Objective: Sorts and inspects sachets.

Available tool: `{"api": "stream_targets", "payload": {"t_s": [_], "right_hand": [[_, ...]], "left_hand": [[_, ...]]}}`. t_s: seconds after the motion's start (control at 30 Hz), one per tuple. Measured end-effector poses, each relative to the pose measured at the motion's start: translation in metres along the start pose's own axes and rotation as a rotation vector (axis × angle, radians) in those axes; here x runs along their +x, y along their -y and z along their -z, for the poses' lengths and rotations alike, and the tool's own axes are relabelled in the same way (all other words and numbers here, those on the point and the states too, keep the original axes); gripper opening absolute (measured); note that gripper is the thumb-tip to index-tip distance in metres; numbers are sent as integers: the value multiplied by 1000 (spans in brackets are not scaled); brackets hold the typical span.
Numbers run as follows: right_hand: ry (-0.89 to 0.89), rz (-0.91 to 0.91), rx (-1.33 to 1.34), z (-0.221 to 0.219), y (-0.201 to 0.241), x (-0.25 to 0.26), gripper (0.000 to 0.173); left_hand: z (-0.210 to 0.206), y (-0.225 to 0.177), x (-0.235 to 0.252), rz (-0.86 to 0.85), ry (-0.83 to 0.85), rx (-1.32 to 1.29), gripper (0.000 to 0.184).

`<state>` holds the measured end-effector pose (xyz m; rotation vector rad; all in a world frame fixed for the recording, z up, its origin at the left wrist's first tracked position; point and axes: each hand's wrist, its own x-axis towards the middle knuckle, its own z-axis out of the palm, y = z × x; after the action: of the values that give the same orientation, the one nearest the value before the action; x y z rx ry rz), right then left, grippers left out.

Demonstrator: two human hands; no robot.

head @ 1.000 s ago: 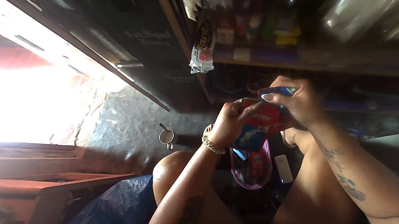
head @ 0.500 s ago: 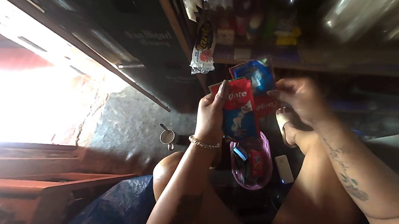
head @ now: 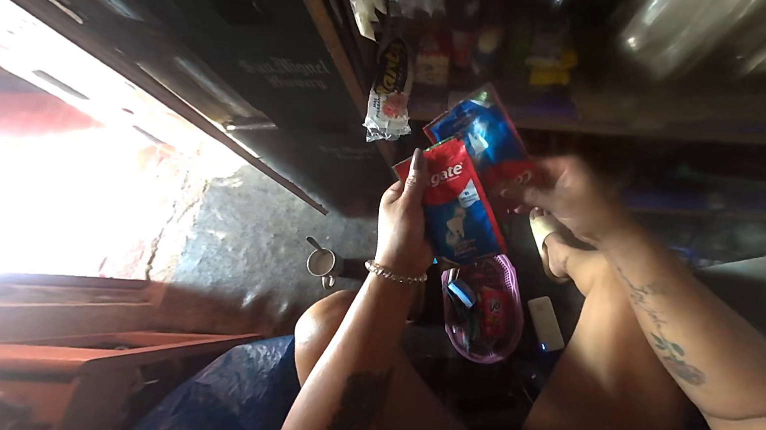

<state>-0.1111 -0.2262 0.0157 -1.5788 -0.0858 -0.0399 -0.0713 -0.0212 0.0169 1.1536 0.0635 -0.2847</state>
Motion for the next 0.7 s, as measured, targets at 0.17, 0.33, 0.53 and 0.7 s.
{"api": "stream_targets", "payload": {"t_s": [0.17, 0.33, 0.53, 0.7], "right_hand": [[-30, 70, -32, -2, -4, 1, 8], [-46, 46, -23, -3, -3, 0, 12], [-41, 31, -22, -4, -4, 1, 12], [-122, 116, -72, -4, -8, 5, 12]], "left_hand": [[-2, -1, -1, 0, -7, -31, 41], [0, 1, -1, 1, 8, -26, 40], [1, 0, 0, 5, 14, -31, 41], [0, 1, -2, 32, 32, 39, 40]]}}
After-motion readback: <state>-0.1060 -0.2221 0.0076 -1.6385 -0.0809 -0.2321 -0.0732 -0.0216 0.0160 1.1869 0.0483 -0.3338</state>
